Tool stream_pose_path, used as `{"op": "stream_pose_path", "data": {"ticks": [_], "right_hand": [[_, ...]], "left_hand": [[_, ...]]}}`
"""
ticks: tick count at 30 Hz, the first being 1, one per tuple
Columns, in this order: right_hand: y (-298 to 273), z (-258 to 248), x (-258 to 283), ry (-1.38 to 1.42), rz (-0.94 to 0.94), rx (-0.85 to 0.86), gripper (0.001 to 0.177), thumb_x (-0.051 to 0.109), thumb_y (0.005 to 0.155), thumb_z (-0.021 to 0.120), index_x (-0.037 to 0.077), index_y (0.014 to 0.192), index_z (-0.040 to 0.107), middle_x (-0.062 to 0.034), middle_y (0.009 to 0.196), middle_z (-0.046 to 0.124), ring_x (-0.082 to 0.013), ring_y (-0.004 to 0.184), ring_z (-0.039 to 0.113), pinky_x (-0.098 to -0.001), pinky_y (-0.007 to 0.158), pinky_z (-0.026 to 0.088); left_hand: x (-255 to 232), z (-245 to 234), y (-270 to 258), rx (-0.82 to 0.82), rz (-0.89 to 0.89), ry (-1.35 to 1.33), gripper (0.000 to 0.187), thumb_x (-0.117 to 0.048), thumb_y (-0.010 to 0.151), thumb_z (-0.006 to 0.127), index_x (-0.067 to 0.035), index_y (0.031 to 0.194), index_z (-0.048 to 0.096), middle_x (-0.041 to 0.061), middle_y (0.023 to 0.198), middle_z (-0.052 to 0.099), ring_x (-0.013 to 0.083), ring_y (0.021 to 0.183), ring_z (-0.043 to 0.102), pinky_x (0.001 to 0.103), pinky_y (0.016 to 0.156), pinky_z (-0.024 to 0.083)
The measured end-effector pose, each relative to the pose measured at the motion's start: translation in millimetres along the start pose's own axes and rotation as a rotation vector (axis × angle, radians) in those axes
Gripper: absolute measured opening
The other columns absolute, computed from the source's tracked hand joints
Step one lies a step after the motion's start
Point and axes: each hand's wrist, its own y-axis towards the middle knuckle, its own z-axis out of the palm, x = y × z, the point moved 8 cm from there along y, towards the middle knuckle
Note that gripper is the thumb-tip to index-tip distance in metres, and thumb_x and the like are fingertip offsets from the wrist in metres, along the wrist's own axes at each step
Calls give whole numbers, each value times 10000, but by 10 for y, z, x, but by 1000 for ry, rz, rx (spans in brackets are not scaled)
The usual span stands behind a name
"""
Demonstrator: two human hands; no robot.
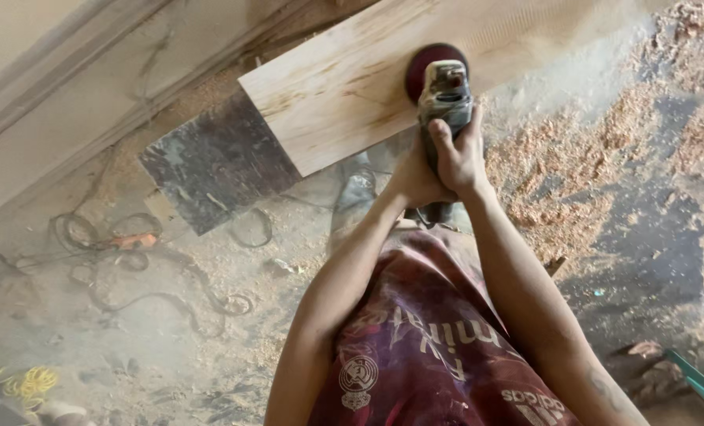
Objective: The person sands the surface and edges of wooden boards using a handheld power sander.
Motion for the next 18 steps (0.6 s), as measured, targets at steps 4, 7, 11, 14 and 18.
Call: {"op": "stream_pose_path", "data": {"ticks": [4,7,11,14,18], "right_hand": [[-71,573,223,-86,-52,159,772,561,1009,632,-29,1405,333,-313,1221,639,-397,1089,677,-497,914,583],[-191,1188,364,-111,17,417,841,501,927,617,-57,1422,230,-344,1081,684,-467,950,714,-530,815,602],[-352,1528,673,-198,-128,559,814,537,968,630,-39,1419,272,-365,1022,696,-531,952,697,-582,840,584],[-389,1362,651,-218,-107,555,832,505,928,626,-38,1443,263,-375,983,689,-544,950,690,-596,828,571],[-344,896,501,-101,-136,503,777,543,999,573,-27,1434,272,-335,1073,707,-489,974,726,-549,876,601]], "left_hand": [[116,-300,-406,-69,166,-288,737,-134,770,879,36,1368,482,209,1238,701,323,1069,739,457,952,686],[359,-609,-773,-190,185,-552,587,-37,845,825,28,1337,512,169,1236,675,271,1073,720,450,909,694],[565,-771,-1109,-393,140,-286,734,-45,772,866,22,1361,434,148,1267,623,240,1133,665,413,934,624],[570,-561,-1156,-421,164,-233,787,-58,720,906,26,1345,435,164,1250,634,255,1123,670,411,930,612],[452,-232,-916,-379,153,-194,837,-102,709,922,25,1355,406,177,1252,641,272,1122,683,413,933,616]]}}
